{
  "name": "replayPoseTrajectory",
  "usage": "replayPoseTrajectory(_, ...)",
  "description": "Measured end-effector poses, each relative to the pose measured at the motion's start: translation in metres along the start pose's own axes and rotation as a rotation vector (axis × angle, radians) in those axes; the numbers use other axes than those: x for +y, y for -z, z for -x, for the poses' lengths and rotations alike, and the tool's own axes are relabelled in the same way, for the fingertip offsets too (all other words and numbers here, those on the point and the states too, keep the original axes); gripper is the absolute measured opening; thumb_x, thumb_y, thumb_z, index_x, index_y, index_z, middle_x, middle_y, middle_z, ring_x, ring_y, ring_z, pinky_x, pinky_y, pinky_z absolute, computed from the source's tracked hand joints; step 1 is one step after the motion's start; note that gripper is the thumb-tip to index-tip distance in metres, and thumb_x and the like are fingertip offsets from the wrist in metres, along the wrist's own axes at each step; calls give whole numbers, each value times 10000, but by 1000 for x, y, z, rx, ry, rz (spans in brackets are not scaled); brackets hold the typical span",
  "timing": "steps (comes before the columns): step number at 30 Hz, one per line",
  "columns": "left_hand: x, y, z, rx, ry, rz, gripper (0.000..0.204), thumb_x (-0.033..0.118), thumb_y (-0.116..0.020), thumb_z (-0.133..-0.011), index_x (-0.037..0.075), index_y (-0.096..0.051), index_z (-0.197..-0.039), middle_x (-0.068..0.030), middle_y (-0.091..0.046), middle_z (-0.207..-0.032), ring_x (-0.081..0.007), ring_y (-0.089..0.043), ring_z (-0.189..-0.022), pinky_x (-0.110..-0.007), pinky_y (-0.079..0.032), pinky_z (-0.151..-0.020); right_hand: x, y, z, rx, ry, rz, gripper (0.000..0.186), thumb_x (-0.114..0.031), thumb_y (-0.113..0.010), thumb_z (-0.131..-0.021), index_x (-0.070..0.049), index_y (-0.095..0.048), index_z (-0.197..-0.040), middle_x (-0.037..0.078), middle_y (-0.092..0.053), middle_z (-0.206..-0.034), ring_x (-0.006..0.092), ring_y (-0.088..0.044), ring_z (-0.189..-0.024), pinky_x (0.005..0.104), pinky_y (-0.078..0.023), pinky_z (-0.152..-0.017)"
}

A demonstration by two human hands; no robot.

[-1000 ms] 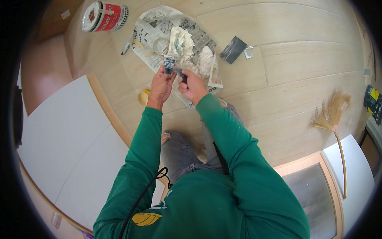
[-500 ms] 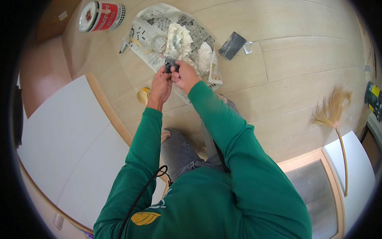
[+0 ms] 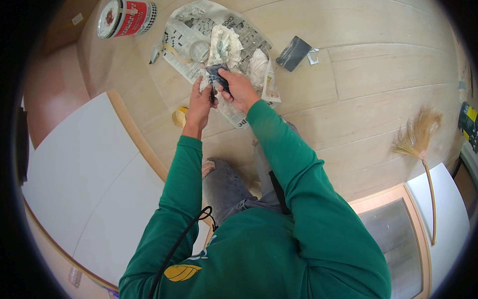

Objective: The person kneels on the floor and applies filler to the gap between the baseboard and wall using a small stick and a putty knife. They also scrape a black substance from a container onto a surface and clean tools with a cloth.

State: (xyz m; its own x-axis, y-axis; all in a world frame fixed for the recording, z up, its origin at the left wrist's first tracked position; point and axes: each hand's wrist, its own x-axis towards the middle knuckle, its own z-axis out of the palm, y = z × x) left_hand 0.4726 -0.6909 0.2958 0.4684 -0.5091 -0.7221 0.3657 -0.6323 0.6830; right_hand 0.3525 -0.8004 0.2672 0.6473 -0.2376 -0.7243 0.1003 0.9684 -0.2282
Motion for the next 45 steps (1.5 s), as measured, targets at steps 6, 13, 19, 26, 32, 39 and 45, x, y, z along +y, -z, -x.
replayPoseTrajectory(6,14,6,0,-282,5,17,306,235,-549,-1105,44,-655,-1319,-34,-695,-1004,-117,-605,-758,-297,-504,-669,4,-5,-8,-106,-69,-198,275,-321,-571,-1104,-65,-598,-1008,59,-644,-739,116,-498,-468,260,-342,-383)
replayPoseTrajectory(13,26,11,-7,-194,-79,73,200,130,-556,-1086,23,-687,-1191,-32,-723,-1018,-109,-629,-806,-267,-519,-734,0,-8,18,77,-90,-327,239,-315,-586,-1099,-83,-570,-1045,46,-629,-754,115,-481,-467,255,-332,-395)
replayPoseTrajectory(19,11,3,-7,-95,-103,141,214,102,-568,-1086,37,-719,-1222,7,-732,-991,-48,-609,-806,-216,-455,-665,29,-30,27,25,-165,-337,176,-239,-553,-1102,-70,-565,-1055,59,-614,-746,115,-476,-468,257,-325,-391)
replayPoseTrajectory(26,6,10,-5,-114,-113,31,255,97,-561,-1087,62,-712,-1289,46,-695,-943,-33,-551,-720,-214,-439,-617,19,-34,-11,74,-114,-489,199,-225,-509,-1104,-51,-538,-1012,75,-608,-735,125,-463,-455,273,-329,-369)
replayPoseTrajectory(32,12,-3,0,-25,-110,77,364,75,-550,-1084,68,-628,-1440,42,-681,-929,-32,-522,-681,-216,-433,-593,26,-27,-5,25,-162,-443,164,-216,-503,-1106,-70,-529,-1036,61,-601,-731,127,-444,-444,281,-330,-372)
replayPoseTrajectory(39,4,19,-6,-53,-183,62,420,59,-539,-1084,101,-604,-1496,28,-689,-959,-34,-518,-686,-221,-415,-570,32,-45,-6,-22,-212,-520,154,-204,-487,-1111,-70,-511,-1039,53,-585,-721,128,-441,-455,289,-325,-390)
replayPoseTrajectory(45,17,12,5,-80,-120,-70,414,46,-524,-1091,69,-593,-1498,11,-687,-1029,-59,-588,-806,-221,-495,-679,18,-35,-22,14,-142,-672,148,-192,-487,-1104,-70,-503,-1021,51,-561,-707,141,-432,-464,296,-312,-388)
